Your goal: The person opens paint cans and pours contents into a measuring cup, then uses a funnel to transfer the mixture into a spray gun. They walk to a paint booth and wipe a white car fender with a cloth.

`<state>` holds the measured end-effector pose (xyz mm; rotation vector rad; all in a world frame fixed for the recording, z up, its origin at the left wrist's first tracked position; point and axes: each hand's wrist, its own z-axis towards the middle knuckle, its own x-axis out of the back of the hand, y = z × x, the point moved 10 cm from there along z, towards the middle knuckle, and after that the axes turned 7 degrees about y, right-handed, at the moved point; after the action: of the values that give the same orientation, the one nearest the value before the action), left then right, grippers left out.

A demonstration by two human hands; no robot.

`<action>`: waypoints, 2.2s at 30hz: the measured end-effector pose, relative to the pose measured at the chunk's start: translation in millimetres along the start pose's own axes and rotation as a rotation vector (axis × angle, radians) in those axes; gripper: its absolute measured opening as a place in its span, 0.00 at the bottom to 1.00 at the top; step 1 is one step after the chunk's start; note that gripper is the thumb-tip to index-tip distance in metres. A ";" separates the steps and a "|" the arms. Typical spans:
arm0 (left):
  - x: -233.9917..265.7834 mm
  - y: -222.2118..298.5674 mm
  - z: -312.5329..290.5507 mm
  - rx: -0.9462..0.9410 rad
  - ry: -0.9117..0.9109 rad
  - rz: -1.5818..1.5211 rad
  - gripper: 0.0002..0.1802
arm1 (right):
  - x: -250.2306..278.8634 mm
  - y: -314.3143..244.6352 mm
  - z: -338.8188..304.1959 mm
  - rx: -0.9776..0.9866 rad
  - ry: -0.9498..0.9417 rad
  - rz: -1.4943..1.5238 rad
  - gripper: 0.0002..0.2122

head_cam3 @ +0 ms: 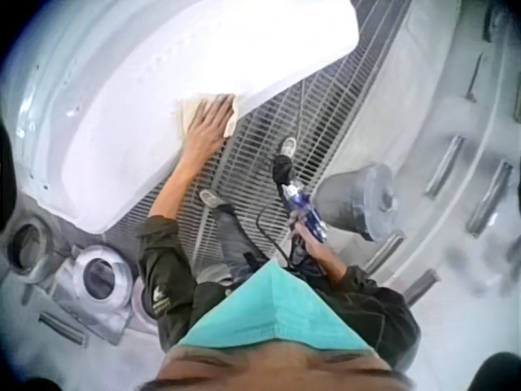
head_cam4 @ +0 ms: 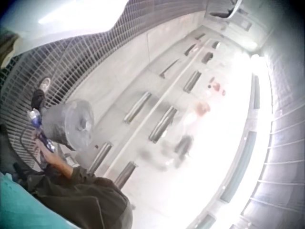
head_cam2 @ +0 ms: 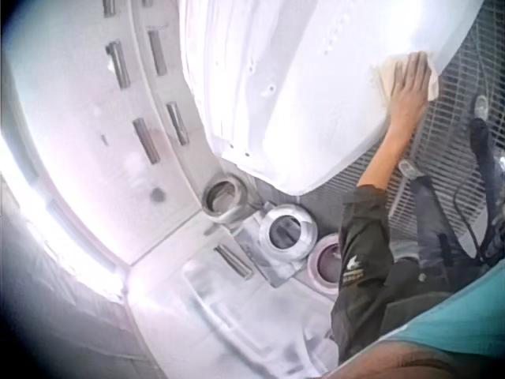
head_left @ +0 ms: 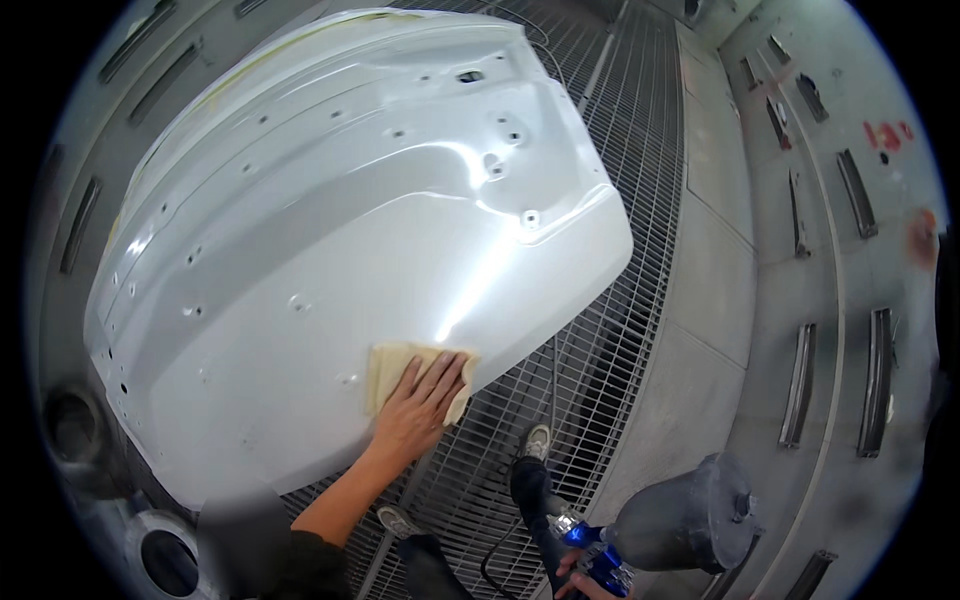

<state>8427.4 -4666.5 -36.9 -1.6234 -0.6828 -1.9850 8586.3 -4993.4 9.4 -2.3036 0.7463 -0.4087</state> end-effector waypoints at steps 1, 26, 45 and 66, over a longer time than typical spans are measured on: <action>-7.0 9.1 29.2 -0.014 -0.005 -0.047 0.26 | 10.3 -5.6 7.2 -0.014 0.019 0.020 0.10; 3.3 -46.2 151.4 0.293 0.214 -0.109 0.35 | 28.7 -106.1 91.2 -0.092 -0.240 -0.075 0.11; 75.6 -316.3 -529.2 1.344 0.567 -0.079 0.32 | -327.7 23.0 -52.0 -0.015 -0.714 -0.746 0.13; 165.2 -435.6 -374.9 1.262 1.213 -0.267 0.30 | -400.3 -10.8 -143.6 0.021 -0.661 -0.609 0.12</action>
<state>7838.1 -4588.4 28.5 0.4099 -1.1937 -1.5882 8208.2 -4814.6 87.0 -2.3917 -0.2879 0.1013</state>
